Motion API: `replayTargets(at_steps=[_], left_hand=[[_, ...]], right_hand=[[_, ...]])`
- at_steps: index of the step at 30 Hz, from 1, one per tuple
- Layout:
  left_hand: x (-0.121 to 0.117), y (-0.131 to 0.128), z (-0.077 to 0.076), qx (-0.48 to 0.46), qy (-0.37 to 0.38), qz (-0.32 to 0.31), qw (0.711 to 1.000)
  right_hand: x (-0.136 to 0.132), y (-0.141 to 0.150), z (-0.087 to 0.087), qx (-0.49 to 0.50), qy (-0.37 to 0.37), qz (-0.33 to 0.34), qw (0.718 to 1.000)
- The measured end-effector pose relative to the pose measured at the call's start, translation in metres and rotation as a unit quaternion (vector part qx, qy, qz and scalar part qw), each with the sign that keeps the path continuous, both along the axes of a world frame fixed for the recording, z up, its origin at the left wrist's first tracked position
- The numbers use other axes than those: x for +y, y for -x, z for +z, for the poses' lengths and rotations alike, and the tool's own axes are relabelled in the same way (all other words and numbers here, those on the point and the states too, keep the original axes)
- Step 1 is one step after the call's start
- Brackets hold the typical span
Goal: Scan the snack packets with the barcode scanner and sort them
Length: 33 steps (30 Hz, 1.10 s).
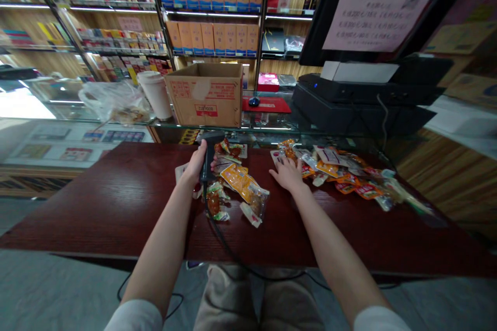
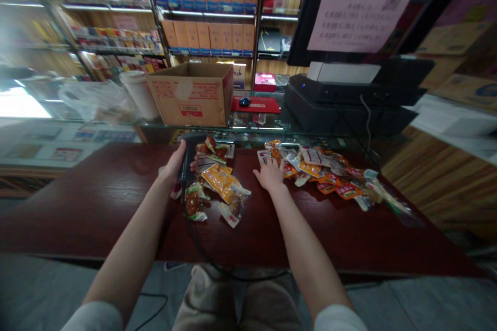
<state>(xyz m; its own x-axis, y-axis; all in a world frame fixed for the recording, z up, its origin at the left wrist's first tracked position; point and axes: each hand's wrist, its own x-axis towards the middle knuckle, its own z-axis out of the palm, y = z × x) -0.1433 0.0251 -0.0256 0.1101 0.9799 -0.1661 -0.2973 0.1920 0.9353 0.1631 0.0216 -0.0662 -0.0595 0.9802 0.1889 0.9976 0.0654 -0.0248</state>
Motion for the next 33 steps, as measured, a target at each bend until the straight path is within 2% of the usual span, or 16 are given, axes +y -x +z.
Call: replayTargets(at_steps=[2, 4, 7, 10, 12, 15, 20, 24, 26, 29, 30, 31, 33], left_hand=[[0.0, -0.001, 0.001, 0.014, -0.009, 0.005, 1.0], [0.0, -0.001, 0.001, 0.022, -0.021, 0.011, 0.999], [-0.001, -0.001, 0.001, 0.021, -0.03, 0.012, 0.999], [-0.001, -0.001, 0.001, 0.014, -0.029, 0.01, 0.999], [-0.001, -0.001, 0.002, 0.013, -0.028, 0.01, 0.999], [-0.002, -0.002, 0.003, 0.017, -0.025, 0.007, 1.0], [-0.003, -0.006, 0.002, 0.03, -0.028, 0.014, 0.999], [-0.002, -0.007, -0.001, 0.034, -0.019, -0.003, 0.999], [-0.001, -0.007, -0.002, 0.039, -0.015, -0.002, 0.999], [-0.002, -0.008, -0.001, 0.048, -0.026, 0.006, 0.998], [-0.003, -0.009, 0.0, 0.05, -0.028, 0.003, 0.998], [-0.004, -0.011, 0.001, 0.053, -0.027, -0.003, 0.998], [-0.007, -0.013, 0.004, 0.061, -0.019, -0.009, 0.998]], right_hand=[[0.003, -0.001, -0.003, 0.007, 0.019, -0.011, 1.0], [0.004, -0.003, -0.003, 0.02, 0.002, 0.001, 1.0], [0.002, -0.003, 0.004, 0.073, 0.002, 0.081, 0.994], [-0.003, 0.001, 0.011, 0.136, 0.104, 0.185, 0.968], [-0.006, 0.005, 0.011, 0.149, 0.153, 0.212, 0.953], [-0.005, 0.014, 0.003, 0.142, 0.132, 0.187, 0.963], [0.002, 0.029, -0.015, 0.134, 0.029, 0.099, 0.986], [0.007, 0.022, -0.008, 0.169, -0.036, 0.018, 0.985], [0.007, 0.012, -0.001, 0.207, -0.004, 0.04, 0.978], [0.005, 0.003, 0.002, 0.229, 0.119, 0.124, 0.958], [0.005, 0.004, 0.0, 0.227, 0.139, 0.134, 0.955], [0.005, 0.006, -0.004, 0.224, 0.135, 0.128, 0.957], [0.006, 0.015, -0.011, 0.224, 0.069, 0.092, 0.968]])
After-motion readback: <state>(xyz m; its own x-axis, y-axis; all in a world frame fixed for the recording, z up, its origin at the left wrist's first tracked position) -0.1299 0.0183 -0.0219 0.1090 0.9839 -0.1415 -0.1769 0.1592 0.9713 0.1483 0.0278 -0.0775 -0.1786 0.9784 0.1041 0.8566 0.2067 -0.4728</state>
